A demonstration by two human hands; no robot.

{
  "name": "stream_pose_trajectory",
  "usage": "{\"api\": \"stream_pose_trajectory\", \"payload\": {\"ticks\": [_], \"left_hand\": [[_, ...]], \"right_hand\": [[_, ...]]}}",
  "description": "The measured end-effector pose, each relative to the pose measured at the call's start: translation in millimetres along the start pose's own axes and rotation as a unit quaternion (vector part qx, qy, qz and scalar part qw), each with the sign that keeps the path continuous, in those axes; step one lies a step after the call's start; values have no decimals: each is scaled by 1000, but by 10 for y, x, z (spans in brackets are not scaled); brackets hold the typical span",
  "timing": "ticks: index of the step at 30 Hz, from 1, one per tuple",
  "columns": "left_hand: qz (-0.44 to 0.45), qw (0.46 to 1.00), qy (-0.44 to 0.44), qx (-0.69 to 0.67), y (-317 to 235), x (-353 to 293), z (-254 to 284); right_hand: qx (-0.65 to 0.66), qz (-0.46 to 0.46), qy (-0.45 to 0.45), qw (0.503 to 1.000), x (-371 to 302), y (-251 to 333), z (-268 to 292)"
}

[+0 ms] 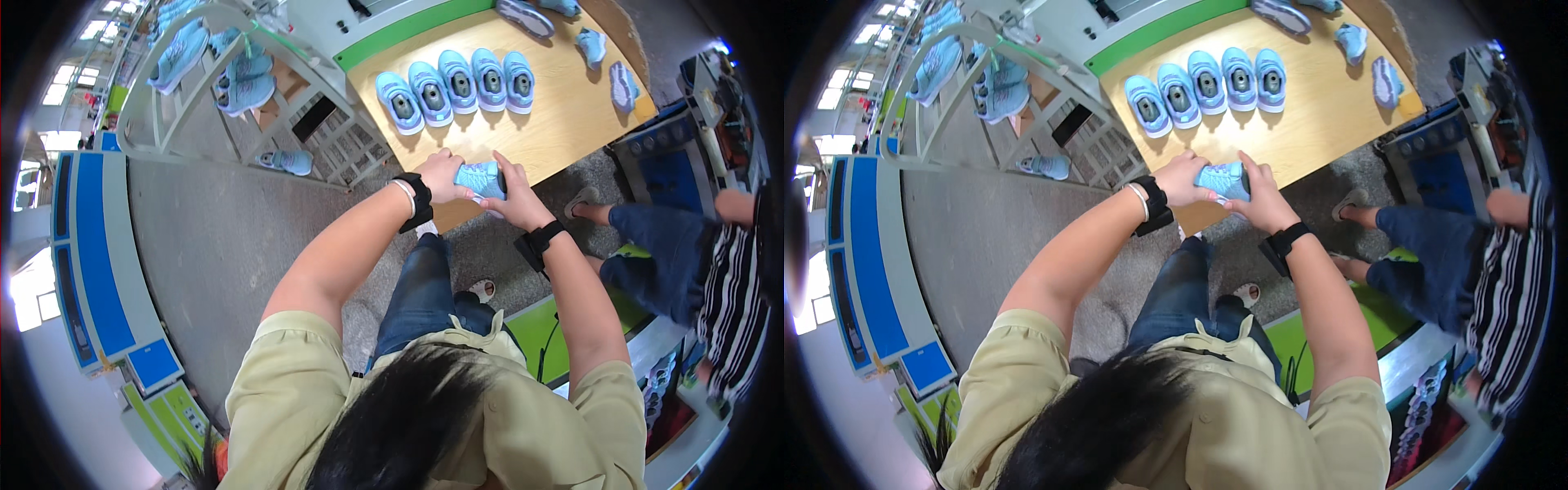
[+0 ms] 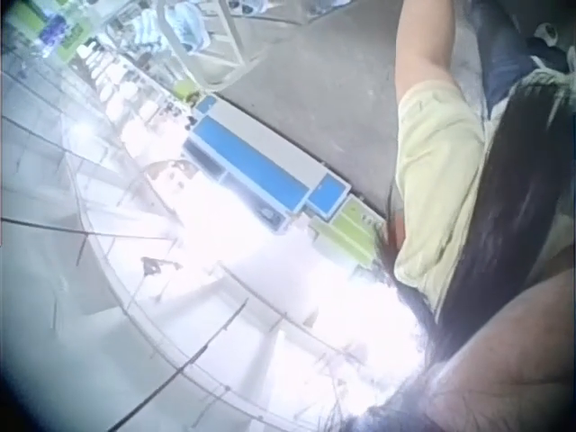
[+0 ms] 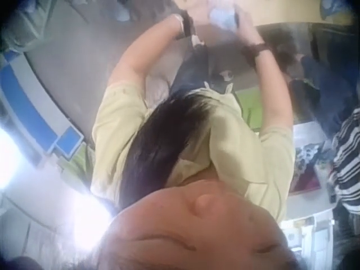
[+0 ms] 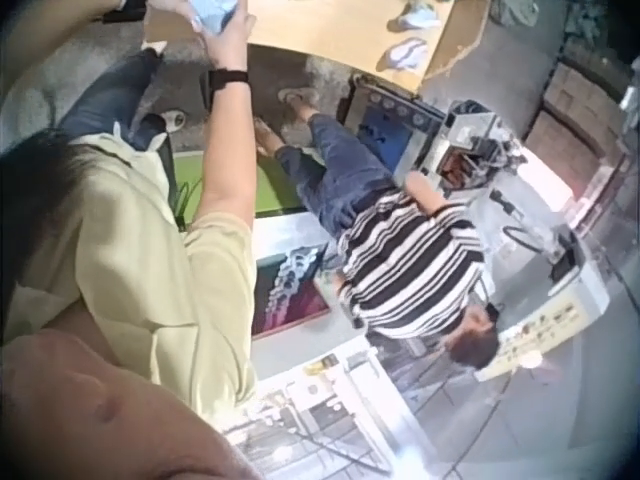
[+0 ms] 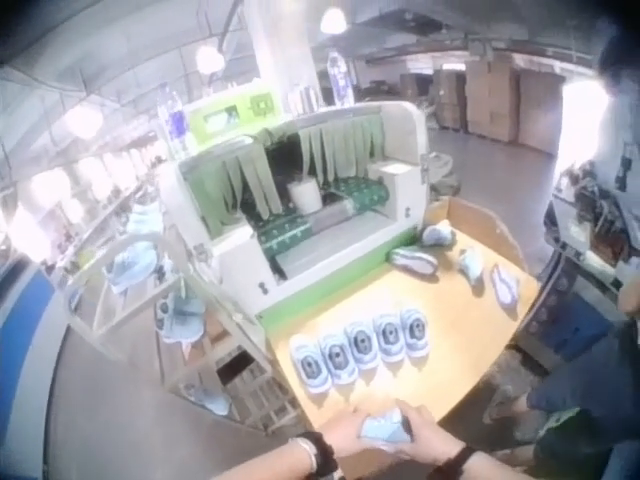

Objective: Load shoes onto a conveyor belt for heat treatment or drying and inspect them.

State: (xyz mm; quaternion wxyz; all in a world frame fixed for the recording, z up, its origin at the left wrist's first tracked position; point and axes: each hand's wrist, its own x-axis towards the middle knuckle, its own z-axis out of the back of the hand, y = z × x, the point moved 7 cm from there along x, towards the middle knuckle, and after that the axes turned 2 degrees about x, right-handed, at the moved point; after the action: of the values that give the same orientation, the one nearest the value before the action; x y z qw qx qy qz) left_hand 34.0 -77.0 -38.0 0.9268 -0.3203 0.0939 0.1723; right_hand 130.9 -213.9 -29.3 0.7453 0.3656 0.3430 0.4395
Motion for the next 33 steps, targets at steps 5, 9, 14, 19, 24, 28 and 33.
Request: {"api": "stream_pose_trajectory", "payload": {"ticks": [5,9,14,19,24,28,33], "left_hand": [[-40,988,31,145,-377,121,45],[-71,991,-31,108,-401,13,58],[-66,989,-132,-12,-300,45,77],[-144,915,-343,155,-325,-592,-87],[-96,979,-174,-39,-227,-700,-165],[-45,985,-161,-38,-341,-629,-312],[-30,986,-101,-126,-138,-518,-393]], "right_hand": [[147,-93,-104,979,-460,-234,-89],[89,-56,-161,981,-496,-222,-4],[444,-87,-143,881,-398,-624,-33],[-49,135,-222,964,-531,33,152],[39,42,-148,987,-781,-520,-71],[158,15,-94,983,-727,-635,-253],[441,-98,-39,891,-694,-921,-428]]}}
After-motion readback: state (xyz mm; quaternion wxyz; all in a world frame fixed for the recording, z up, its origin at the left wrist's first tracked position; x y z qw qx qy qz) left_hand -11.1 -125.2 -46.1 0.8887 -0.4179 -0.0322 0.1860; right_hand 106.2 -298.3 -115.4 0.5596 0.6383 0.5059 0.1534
